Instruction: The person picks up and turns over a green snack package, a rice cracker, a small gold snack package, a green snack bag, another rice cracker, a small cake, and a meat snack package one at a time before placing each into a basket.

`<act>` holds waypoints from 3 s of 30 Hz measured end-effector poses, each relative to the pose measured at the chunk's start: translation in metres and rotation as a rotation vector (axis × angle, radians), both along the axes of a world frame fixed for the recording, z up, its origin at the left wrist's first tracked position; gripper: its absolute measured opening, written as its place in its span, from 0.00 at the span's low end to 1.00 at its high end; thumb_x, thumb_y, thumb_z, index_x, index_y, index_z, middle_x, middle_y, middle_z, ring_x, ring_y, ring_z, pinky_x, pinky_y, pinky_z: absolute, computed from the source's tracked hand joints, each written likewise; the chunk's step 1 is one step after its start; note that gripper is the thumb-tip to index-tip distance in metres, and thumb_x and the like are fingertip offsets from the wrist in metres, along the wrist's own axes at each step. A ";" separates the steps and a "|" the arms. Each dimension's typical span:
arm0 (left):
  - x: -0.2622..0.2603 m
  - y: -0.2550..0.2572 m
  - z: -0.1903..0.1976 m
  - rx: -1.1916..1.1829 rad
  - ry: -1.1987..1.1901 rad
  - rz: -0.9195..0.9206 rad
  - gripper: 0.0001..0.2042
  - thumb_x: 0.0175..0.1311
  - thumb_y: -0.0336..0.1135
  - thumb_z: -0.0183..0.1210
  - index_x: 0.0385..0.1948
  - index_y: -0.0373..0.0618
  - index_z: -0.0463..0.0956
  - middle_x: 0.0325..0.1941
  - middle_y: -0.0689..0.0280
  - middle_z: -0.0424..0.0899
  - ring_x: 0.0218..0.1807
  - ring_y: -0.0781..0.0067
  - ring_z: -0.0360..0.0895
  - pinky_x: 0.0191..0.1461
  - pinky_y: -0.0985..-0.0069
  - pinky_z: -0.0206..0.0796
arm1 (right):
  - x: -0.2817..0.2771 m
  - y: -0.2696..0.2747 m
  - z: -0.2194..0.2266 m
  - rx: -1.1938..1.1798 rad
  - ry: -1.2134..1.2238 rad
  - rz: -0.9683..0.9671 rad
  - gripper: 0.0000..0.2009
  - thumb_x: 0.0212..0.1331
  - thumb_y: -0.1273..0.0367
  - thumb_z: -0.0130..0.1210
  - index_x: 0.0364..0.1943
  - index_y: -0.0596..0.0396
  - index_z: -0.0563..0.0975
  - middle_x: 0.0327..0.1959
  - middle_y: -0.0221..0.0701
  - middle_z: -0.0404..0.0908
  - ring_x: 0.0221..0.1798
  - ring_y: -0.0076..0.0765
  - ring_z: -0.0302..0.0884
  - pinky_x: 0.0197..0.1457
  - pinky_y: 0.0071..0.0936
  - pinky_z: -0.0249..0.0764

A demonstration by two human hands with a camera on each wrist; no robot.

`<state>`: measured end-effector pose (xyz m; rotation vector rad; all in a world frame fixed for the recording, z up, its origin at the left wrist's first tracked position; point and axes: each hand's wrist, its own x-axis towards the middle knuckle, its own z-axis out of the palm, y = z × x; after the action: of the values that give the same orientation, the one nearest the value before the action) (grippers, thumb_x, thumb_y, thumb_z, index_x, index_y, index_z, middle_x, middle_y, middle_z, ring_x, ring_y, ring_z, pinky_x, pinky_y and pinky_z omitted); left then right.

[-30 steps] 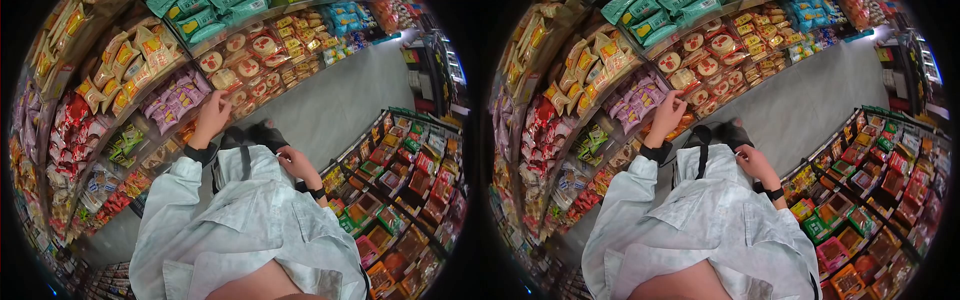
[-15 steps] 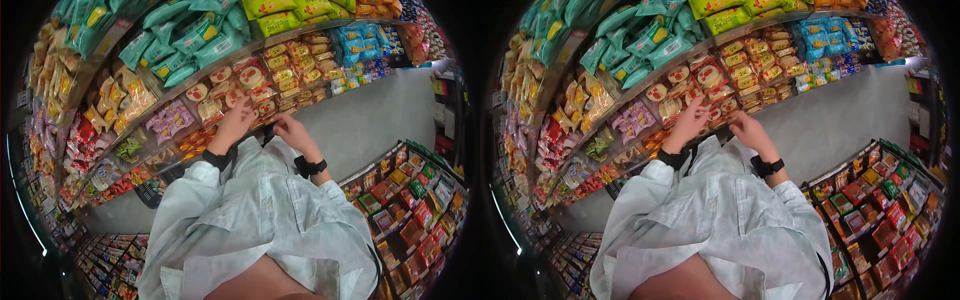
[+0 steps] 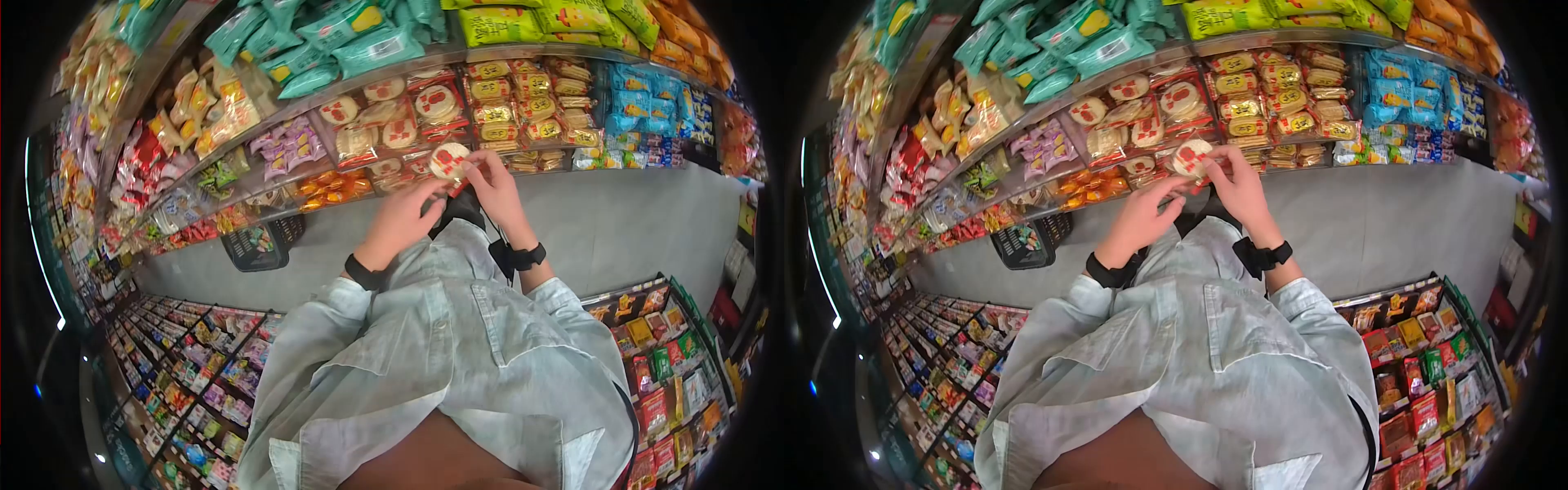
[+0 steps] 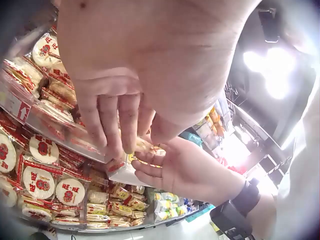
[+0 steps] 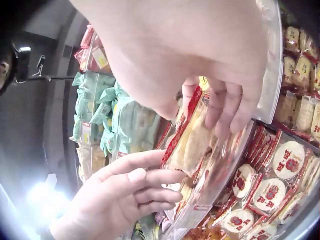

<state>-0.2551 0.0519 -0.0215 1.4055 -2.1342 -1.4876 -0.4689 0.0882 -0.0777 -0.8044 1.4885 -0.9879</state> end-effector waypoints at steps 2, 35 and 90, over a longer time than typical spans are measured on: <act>0.005 0.011 0.003 -0.049 0.028 0.009 0.20 0.70 0.31 0.65 0.62 0.42 0.78 0.45 0.58 0.90 0.48 0.61 0.90 0.54 0.66 0.80 | 0.000 0.003 0.016 0.043 0.013 0.027 0.11 0.73 0.66 0.64 0.47 0.53 0.75 0.30 0.25 0.81 0.30 0.18 0.77 0.34 0.23 0.75; 0.356 0.436 -0.002 -0.165 0.170 1.251 0.22 0.58 0.40 0.79 0.41 0.45 0.72 0.34 0.66 0.84 0.41 0.68 0.84 0.50 0.69 0.77 | 0.491 0.170 0.047 -0.074 -0.101 1.471 0.17 0.72 0.67 0.67 0.58 0.58 0.75 0.46 0.31 0.86 0.48 0.21 0.84 0.49 0.23 0.81; 0.880 0.195 -0.066 -0.119 0.081 0.288 0.06 0.71 0.35 0.63 0.42 0.44 0.78 0.39 0.62 0.88 0.43 0.60 0.88 0.46 0.65 0.77 | 0.797 0.200 0.082 0.245 0.480 0.583 0.13 0.73 0.65 0.62 0.55 0.53 0.83 0.36 0.28 0.88 0.39 0.23 0.84 0.47 0.26 0.80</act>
<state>0.6246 0.2466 -0.0874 1.5066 -1.8464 -1.2656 0.3278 0.2878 0.0046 -1.2549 1.5910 -0.1741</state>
